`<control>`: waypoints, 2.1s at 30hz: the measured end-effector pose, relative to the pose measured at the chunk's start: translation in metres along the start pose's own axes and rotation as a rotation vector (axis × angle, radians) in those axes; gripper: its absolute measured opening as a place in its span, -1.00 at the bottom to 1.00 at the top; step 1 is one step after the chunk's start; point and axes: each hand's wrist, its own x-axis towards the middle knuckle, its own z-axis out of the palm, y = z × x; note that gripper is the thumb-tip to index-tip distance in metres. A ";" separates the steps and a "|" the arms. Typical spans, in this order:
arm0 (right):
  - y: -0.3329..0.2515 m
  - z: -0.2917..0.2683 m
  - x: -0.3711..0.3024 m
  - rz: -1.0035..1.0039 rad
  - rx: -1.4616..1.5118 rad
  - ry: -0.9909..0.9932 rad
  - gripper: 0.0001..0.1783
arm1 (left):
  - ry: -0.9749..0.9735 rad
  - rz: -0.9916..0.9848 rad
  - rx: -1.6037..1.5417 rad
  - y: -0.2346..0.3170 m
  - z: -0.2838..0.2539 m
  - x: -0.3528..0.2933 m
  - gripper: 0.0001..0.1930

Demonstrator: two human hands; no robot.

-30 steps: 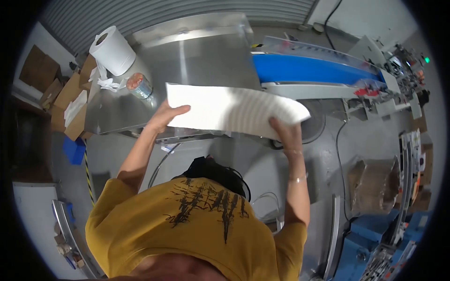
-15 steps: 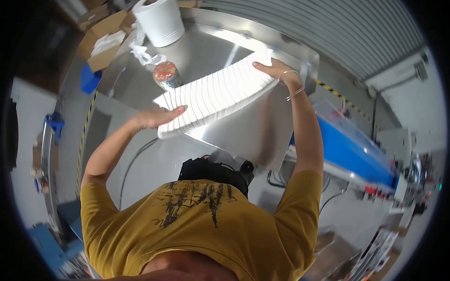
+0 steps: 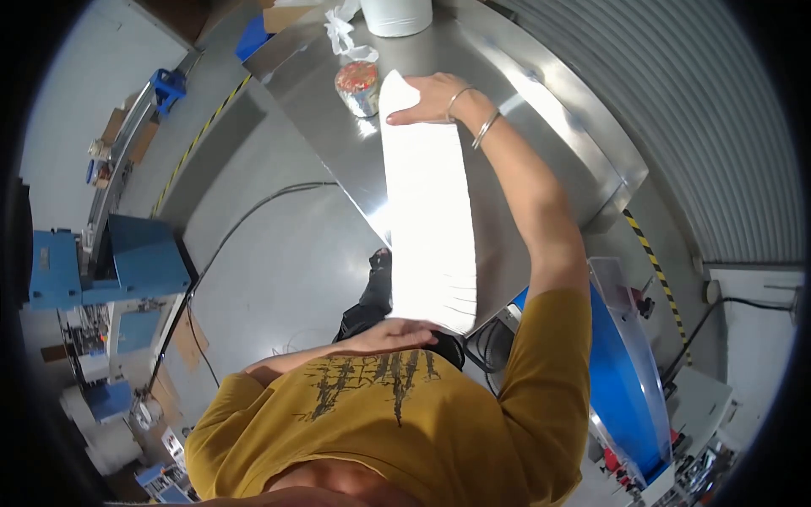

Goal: Operating industrial paper processing machinery and organizing stacks of paper products.

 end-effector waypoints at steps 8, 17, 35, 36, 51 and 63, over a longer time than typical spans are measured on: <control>-0.034 0.032 0.003 -0.445 -0.140 0.376 -0.24 | -0.100 -0.025 -0.150 -0.024 0.042 0.010 -0.47; -0.016 0.023 -0.249 0.334 -0.084 0.442 -0.50 | 0.007 0.077 -0.321 -0.002 0.043 0.039 -0.42; -0.027 0.179 -0.340 0.477 1.016 0.653 -0.33 | 0.588 1.205 1.670 0.045 0.076 0.054 -0.46; -0.027 0.183 -0.337 0.471 0.945 0.710 -0.36 | 0.613 1.095 1.622 0.043 0.076 0.059 -0.41; -0.029 0.171 -0.341 0.347 0.723 0.841 -0.24 | 0.693 1.082 1.691 0.043 0.068 0.078 -0.55; -0.022 0.169 -0.346 0.272 0.977 0.830 -0.52 | 0.709 1.137 1.697 0.041 0.067 0.077 -0.67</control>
